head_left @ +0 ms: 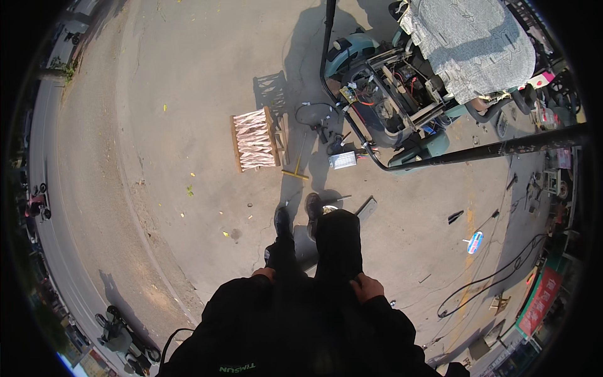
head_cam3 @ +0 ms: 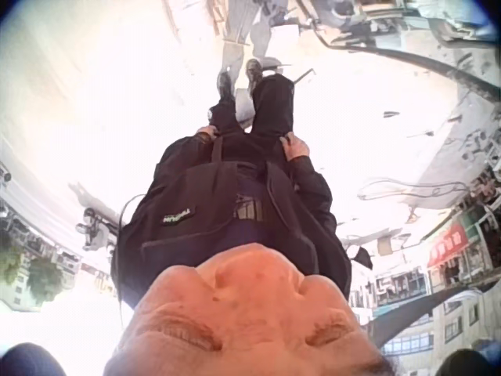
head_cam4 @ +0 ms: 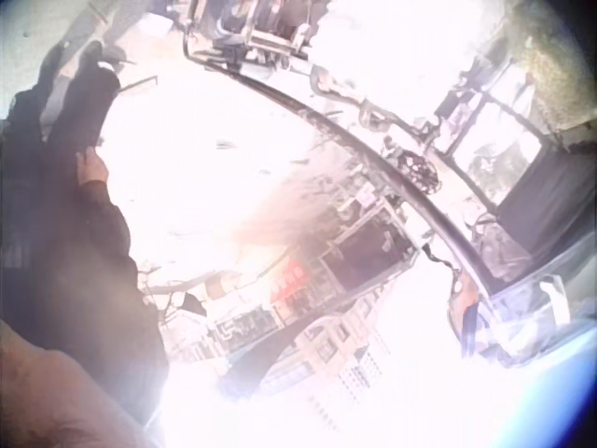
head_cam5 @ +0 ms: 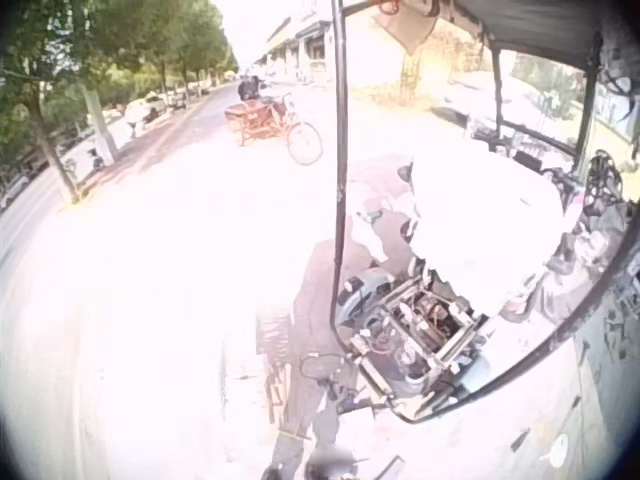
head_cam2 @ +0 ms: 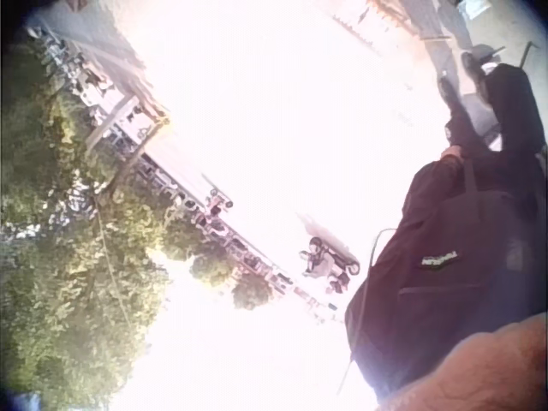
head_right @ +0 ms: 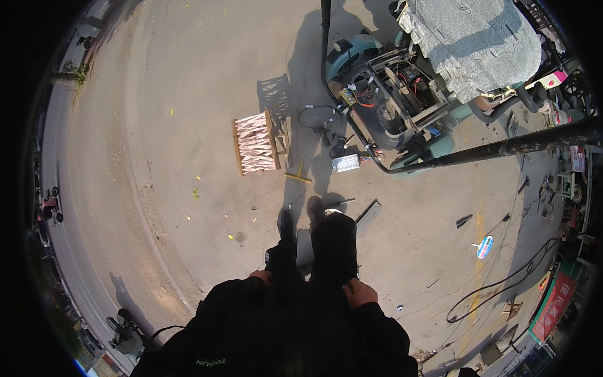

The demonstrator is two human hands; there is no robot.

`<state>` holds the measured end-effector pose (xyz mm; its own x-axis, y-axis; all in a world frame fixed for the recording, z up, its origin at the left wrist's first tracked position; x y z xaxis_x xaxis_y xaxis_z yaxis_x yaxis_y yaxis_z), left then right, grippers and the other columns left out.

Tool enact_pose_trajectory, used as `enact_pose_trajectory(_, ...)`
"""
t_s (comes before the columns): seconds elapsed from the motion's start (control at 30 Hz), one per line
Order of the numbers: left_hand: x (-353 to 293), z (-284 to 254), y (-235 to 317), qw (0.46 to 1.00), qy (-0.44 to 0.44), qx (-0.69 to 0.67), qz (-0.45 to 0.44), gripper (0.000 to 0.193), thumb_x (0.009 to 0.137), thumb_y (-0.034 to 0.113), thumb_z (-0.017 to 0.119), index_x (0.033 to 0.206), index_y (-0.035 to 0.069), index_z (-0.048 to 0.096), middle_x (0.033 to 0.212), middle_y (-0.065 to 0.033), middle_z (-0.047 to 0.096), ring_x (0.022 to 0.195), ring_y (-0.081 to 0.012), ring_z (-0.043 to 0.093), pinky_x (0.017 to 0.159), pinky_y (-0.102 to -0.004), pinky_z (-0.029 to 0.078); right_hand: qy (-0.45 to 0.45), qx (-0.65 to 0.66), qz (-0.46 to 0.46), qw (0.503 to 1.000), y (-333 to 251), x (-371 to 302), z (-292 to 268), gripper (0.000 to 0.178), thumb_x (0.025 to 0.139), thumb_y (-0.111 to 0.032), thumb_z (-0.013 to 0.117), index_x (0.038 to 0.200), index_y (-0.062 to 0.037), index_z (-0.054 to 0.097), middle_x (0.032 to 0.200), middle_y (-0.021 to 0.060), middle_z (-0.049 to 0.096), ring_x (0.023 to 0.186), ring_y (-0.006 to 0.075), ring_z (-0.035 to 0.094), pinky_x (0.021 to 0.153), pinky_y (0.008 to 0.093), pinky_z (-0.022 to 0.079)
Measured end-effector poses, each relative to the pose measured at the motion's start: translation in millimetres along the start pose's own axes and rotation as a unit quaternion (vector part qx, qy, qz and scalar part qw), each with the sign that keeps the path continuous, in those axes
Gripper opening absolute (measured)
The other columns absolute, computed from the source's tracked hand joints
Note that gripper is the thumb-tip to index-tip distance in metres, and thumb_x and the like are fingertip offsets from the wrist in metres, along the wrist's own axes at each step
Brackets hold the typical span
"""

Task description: The person works on the exposed wiring of a small vehicle, using a yellow-handled screwdriver to adjust a yellow connector block and then connecting a separate black module with multiple wires. The person repeatedly manipulates the wires and connectors, occasionally stepping back to retrieve tools before resuming the wiring work.

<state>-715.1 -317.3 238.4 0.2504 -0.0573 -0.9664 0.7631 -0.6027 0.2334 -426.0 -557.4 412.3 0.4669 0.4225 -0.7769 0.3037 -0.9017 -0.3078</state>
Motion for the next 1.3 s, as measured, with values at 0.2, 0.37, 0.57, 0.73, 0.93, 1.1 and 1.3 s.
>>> enact_pose_trajectory(0.2,-12,-80,-34,0.970,-0.172,0.013,0.170,0.044,0.082,0.040,0.068,0.117,0.014,0.071,0.110,-0.0179,0.072,0.103,-0.0352,0.069,0.089,-0.0454,0.054,-0.205,0.069,-0.096,0.972,-23,17,12,0.032,0.095,-0.039,0.059,0.101,-0.0090,0.068,0.098,0.0158,0.072,0.094,0.0376,0.068,0.081,0.0481,0.054)
enact_pose_trajectory(0.37,-7,-211,29,0.957,-0.172,0.153,0.178,0.042,0.077,0.032,0.072,0.113,0.011,0.072,0.110,-0.0168,0.073,0.102,-0.0350,0.069,0.089,-0.0457,0.054,-0.292,0.004,-0.141,0.946,-41,135,14,0.035,0.088,-0.041,0.062,0.104,-0.0115,0.072,0.104,0.0153,0.072,0.100,0.0368,0.068,0.086,0.0489,0.054)
enact_pose_trajectory(0.57,-6,-425,197,0.964,0.056,0.158,0.206,0.034,0.090,0.030,0.067,0.120,0.012,0.067,0.091,-0.0092,0.074,0.086,-0.0300,0.071,0.076,-0.0404,0.056,-0.049,0.196,0.033,0.979,-23,269,-8,0.035,0.092,-0.043,0.062,0.106,-0.0113,0.069,0.094,0.0145,0.073,0.094,0.0368,0.069,0.082,0.0475,0.055)
enact_pose_trajectory(0.73,-5,-542,304,0.934,0.154,0.066,0.315,0.031,0.092,0.025,0.066,0.117,0.005,0.064,0.089,-0.0131,0.071,0.085,-0.0323,0.069,0.074,-0.0403,0.053,0.157,0.555,0.210,0.789,22,377,13,0.028,0.096,-0.022,0.063,0.115,-0.0012,0.065,0.082,0.0105,0.071,0.057,0.0153,0.064,0.048,0.0302,0.050)
enact_pose_trajectory(0.93,111,-539,298,0.900,0.089,0.367,0.216,0.032,0.091,0.031,0.066,0.112,0.007,0.066,0.101,-0.0124,0.069,0.093,-0.0333,0.068,0.078,-0.0442,0.053,0.193,0.504,0.329,0.775,32,424,67,0.042,0.084,-0.030,0.072,0.112,0.0001,0.064,0.096,0.0163,0.073,0.081,0.0277,0.073,0.081,0.0388,0.055)
enact_pose_trajectory(1.1,178,-501,218,0.846,-0.120,0.497,0.151,0.037,0.091,0.037,0.065,0.113,0.007,0.066,0.109,-0.0149,0.069,0.101,-0.0361,0.067,0.081,-0.0497,0.054,0.225,0.481,0.437,0.726,43,464,71,0.055,0.083,-0.036,0.072,0.122,0.0001,0.056,0.110,0.0195,0.071,0.108,0.0384,0.066,0.094,0.0470,0.050)
enact_pose_trajectory(1.3,292,-506,164,0.675,-0.276,0.654,0.201,0.040,0.091,0.041,0.067,0.114,0.008,0.068,0.112,-0.0128,0.068,0.108,-0.0337,0.064,0.086,-0.0465,0.054,0.213,0.474,0.406,0.752,79,572,59,0.060,0.091,-0.038,0.063,0.136,-0.0015,0.048,0.106,0.0208,0.072,0.108,0.0400,0.066,0.097,0.0466,0.049)
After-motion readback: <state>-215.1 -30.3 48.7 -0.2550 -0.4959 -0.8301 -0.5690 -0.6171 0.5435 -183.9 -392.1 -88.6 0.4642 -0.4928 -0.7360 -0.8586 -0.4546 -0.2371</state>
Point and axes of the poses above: each hand's wrist, its own x-axis towards the middle knuckle, its own z-axis out of the palm, y = z × x, the point moved 4 cm from there along x, towards the middle knuckle
